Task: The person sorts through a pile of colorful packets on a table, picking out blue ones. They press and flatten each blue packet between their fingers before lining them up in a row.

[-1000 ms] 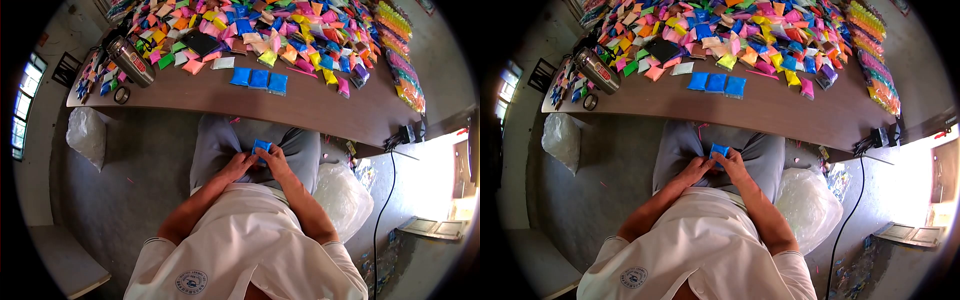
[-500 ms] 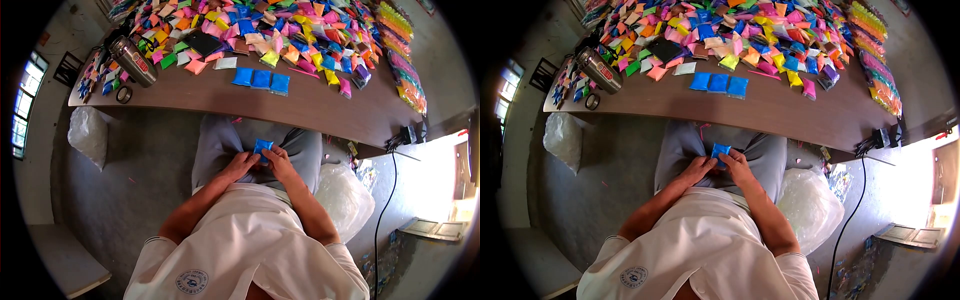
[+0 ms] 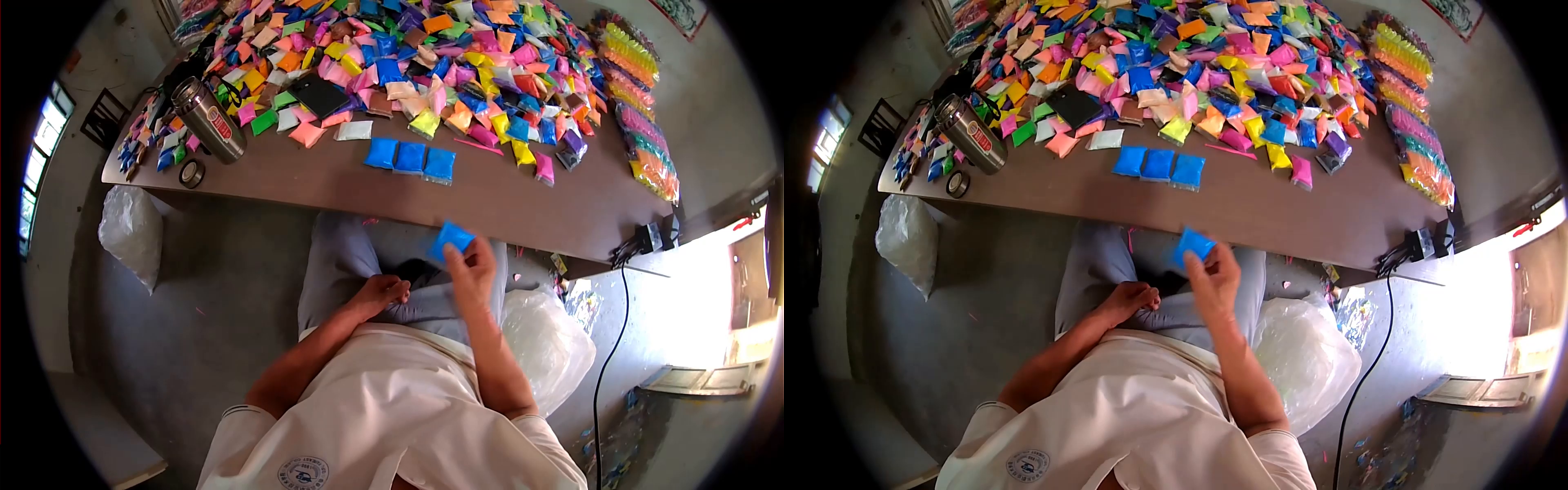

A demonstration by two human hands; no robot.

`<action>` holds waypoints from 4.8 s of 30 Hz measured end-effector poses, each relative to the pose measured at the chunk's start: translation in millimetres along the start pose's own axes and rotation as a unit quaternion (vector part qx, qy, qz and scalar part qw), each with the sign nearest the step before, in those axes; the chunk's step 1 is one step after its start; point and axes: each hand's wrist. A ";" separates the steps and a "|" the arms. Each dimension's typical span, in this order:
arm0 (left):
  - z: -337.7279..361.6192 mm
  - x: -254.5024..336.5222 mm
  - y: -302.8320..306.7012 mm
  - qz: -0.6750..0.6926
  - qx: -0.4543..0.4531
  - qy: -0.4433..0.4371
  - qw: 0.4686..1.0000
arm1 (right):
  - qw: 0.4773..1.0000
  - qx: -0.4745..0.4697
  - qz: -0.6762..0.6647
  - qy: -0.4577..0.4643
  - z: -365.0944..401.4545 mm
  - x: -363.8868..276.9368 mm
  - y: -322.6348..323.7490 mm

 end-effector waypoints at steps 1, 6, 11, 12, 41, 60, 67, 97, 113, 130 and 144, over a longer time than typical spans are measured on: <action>-1.7 -2.1 0.9 0.009 -0.006 -0.001 1.000 | 0.995 0.060 0.048 0.061 -13.2 -13.8 7.4; -5.5 4.2 -0.8 -0.016 -0.008 0.030 0.999 | 0.978 0.118 0.161 0.056 -104.8 -24.4 32.2; -1.7 6.1 0.6 -0.027 0.011 0.040 0.999 | 0.972 0.041 0.212 0.092 -163.1 6.0 33.9; -1.1 6.4 1.1 -0.027 0.012 0.049 0.998 | 0.963 0.016 0.257 0.077 -163.3 0.7 31.3; -3.5 -6.6 5.1 0.037 -0.023 0.009 0.999 | 0.879 0.003 0.375 0.294 -145.6 -26.8 -59.5; -2.9 -2.8 5.9 0.015 -0.001 0.037 0.999 | 0.861 0.007 0.423 0.281 -123.3 -20.8 -115.6; -3.3 -8.3 5.1 0.055 -0.030 0.004 0.998 | 0.837 -0.100 0.377 0.384 -143.0 -34.7 -137.1; -3.9 -9.5 2.9 0.037 0.005 0.012 0.999 | 0.840 0.009 0.462 0.284 -124.5 -15.4 -6.8; -3.8 -6.2 3.7 0.042 0.017 0.050 0.998 | 0.834 0.030 0.512 0.202 -98.4 4.5 -43.0; 0.6 4.6 3.8 -0.020 -0.003 0.063 0.998 | 0.881 0.241 0.357 0.195 -204.6 11.6 99.2; -2.5 -5.0 0.2 -0.018 0.003 0.018 1.000 | 0.881 0.230 0.411 0.052 -275.7 32.1 149.2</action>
Point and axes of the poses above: each hand's wrist, its own z-axis away from the middle knuckle, its own y-axis out of the back of the hand, x = y × z, and after that the axes turned 3 degrees about -x, right-handed
